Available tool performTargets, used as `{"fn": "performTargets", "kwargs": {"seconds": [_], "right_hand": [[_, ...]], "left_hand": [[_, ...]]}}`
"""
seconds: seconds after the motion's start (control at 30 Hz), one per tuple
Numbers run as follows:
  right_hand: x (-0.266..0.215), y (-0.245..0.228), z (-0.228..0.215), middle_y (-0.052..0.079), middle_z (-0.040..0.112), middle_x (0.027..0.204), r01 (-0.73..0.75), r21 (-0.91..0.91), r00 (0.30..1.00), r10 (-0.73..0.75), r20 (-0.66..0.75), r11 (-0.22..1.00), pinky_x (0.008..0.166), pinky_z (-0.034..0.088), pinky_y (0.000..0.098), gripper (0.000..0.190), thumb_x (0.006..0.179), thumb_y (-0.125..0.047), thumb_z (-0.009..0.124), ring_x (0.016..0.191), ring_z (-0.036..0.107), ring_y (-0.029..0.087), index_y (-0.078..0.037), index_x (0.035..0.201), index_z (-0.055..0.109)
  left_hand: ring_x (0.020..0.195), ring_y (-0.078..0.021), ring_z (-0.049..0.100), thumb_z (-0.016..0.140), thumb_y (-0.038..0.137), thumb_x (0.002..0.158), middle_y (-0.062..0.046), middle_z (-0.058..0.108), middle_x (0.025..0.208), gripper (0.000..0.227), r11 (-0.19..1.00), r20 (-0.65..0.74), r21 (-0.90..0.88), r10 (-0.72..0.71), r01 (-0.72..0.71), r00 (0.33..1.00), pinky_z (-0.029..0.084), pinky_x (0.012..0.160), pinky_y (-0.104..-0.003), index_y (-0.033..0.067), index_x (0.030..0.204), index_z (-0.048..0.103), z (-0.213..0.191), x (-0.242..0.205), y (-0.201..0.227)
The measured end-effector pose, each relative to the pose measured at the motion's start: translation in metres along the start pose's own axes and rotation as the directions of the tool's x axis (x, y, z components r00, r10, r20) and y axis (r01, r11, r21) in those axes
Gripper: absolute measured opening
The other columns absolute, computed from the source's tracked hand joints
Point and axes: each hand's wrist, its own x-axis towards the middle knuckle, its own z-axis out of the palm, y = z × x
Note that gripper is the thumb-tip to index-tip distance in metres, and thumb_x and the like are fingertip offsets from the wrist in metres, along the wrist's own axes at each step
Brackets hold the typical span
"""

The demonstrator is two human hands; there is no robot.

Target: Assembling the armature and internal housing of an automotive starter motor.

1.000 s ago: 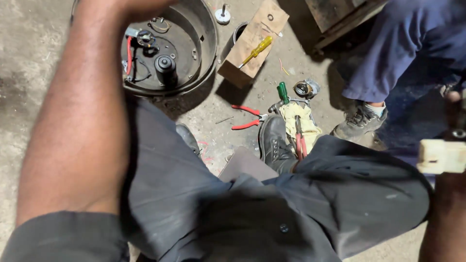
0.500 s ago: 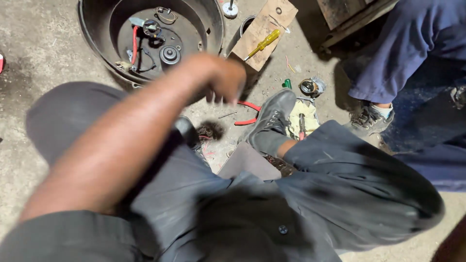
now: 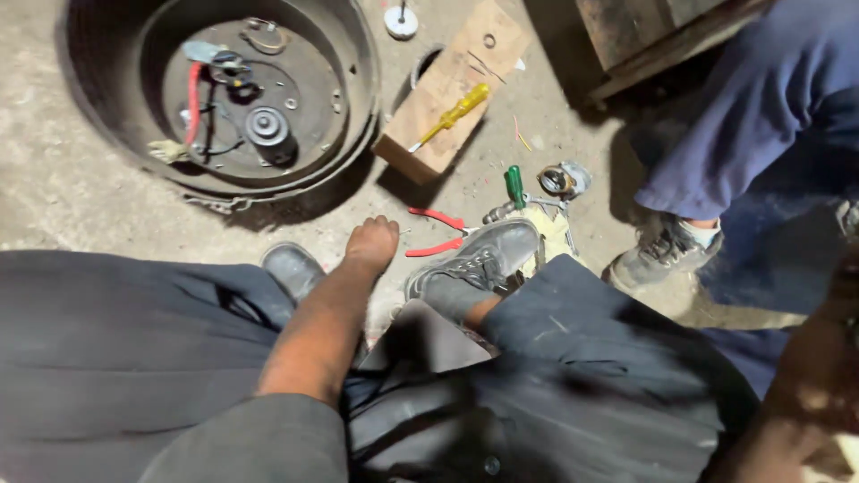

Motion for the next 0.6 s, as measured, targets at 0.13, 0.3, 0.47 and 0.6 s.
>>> {"fn": "performTargets", "kwargs": {"seconds": [0.13,0.3,0.47,0.6], "right_hand": [[-0.047,-0.043,0.049,0.012,0.063,0.137,-0.005,-0.164,0.986,-0.023,-0.166,0.987,0.105,0.043,0.0232,0.034,0.120,-0.026,0.052,0.118,0.058,0.012,-0.003,0.144,0.060],[-0.074,-0.086,0.064,0.004,0.060,0.141,0.071,0.583,0.997,-0.074,-0.019,0.809,0.121,0.038,0.0244,0.031,0.118,-0.025,0.050,0.130,0.054,0.008,-0.006,0.142,0.055],[-0.074,-0.124,0.093,0.012,0.052,0.137,0.067,0.985,0.975,0.198,-0.098,0.158,0.120,0.038,0.0446,0.028,0.120,-0.023,0.045,0.126,0.049,0.024,-0.001,0.138,0.046],[-0.075,-0.150,0.118,0.012,0.050,0.140,0.057,0.980,0.984,0.158,-0.087,0.188,0.119,0.039,0.0457,0.032,0.117,-0.027,0.049,0.130,0.048,0.024,-0.004,0.139,0.046]], "left_hand": [[0.108,-0.0353,0.066,0.050,0.013,0.094,-0.020,0.066,0.115,0.026,0.988,0.064,0.051,0.141,-0.144,0.988,0.057,0.087,-0.047,0.0028,0.110,0.068,0.021,0.024,0.005],[0.094,-0.0356,0.070,0.046,0.011,0.101,-0.022,0.065,0.106,0.024,0.969,-0.037,0.027,0.246,-0.245,0.969,0.059,0.077,-0.047,-0.0022,0.116,0.060,0.011,0.031,0.045],[0.093,-0.0267,0.069,0.048,0.009,0.094,-0.013,0.064,0.109,0.020,0.958,0.002,0.152,0.247,-0.244,0.969,0.057,0.074,-0.041,0.0029,0.110,0.057,0.049,0.099,0.068],[0.104,-0.0208,0.063,0.047,0.014,0.097,-0.006,0.066,0.104,0.016,0.881,0.109,0.384,0.254,-0.276,0.961,0.054,0.082,-0.038,0.0107,0.097,0.062,0.181,0.172,0.038]]}}
